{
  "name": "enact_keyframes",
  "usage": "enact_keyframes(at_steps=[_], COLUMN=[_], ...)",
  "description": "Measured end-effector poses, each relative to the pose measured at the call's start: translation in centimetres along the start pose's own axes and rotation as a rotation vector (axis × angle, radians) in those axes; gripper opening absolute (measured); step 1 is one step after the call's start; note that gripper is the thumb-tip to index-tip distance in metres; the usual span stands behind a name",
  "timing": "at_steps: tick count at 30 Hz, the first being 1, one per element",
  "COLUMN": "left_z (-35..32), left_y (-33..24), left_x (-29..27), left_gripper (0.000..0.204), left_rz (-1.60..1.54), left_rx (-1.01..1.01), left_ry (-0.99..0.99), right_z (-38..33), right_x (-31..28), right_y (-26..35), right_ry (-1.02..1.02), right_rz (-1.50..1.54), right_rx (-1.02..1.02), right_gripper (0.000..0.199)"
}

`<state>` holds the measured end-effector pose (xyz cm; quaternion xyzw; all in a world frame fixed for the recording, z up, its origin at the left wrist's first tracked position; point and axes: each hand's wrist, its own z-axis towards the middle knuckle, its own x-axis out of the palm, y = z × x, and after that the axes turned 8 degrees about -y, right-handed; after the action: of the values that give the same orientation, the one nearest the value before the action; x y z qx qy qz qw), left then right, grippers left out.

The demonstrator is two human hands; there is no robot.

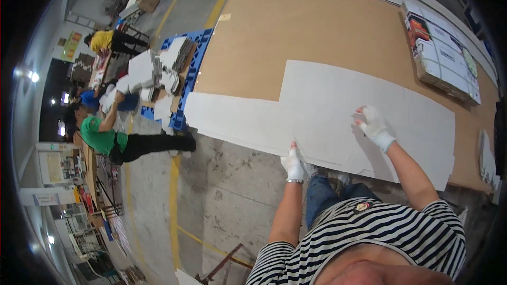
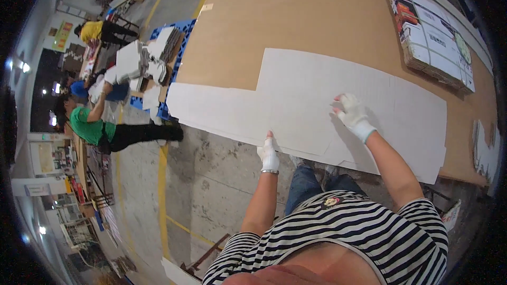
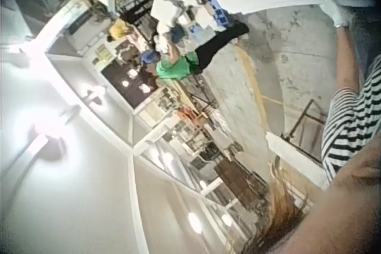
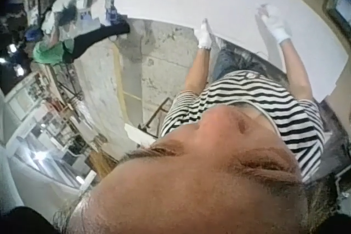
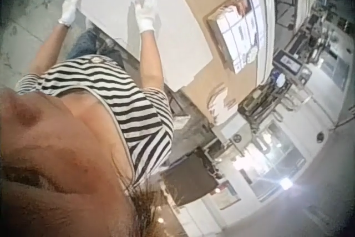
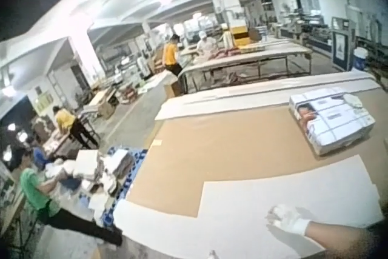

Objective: The recorder is separating flat cardboard templates from larger sheets and stacking them on a workbench.

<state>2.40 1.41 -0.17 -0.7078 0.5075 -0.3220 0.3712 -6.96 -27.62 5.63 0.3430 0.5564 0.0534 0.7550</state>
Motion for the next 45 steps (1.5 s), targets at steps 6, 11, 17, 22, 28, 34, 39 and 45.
enact_keyframes(at_steps=[6,11,17,22,28,34,39,45], left_z=[2.6,3.1,2.9,2.6,2.2,2.4,2.3,2.7], left_y=[2.4,3.0,3.7,3.3,3.2,2.7,3.0,2.8], left_x=[-0.2,-0.1,-0.7,-0.5,0.0,-0.6,-1.0,-0.7], left_gripper=[0.059,0.055,0.06,0.058,0.069,0.064,0.056,0.05], left_rz=[0.117,0.325,0.146,0.185,0.112,0.093,0.1,0.083], left_rx=[0.067,0.01,0.246,0.346,0.165,0.156,0.106,0.069], left_ry=[-0.01,-0.193,-0.098,-0.071,-0.14,-0.056,-0.011,-0.04], right_z=[-9.0,-15.2,-17.5,-17.6,-15.9,-16.4,-15.0,-5.7], right_x=[-4.9,-5.9,-5.8,-4.8,-2.9,-1.9,-1.1,1.7], right_y=[-4.3,-5.5,-5.6,-3.0,1.9,4.3,4.3,3.8], right_ry=[-0.204,-0.243,-0.207,-0.113,-0.043,0.087,0.063,-0.044], right_rz=[0.081,0.086,0.129,0.091,0.212,0.261,0.134,0.115], right_rx=[0.163,0.132,0.118,0.125,0.047,-0.031,-0.114,-0.201], right_gripper=[0.03,0.031,0.032,0.032,0.032,0.028,0.025,0.029])
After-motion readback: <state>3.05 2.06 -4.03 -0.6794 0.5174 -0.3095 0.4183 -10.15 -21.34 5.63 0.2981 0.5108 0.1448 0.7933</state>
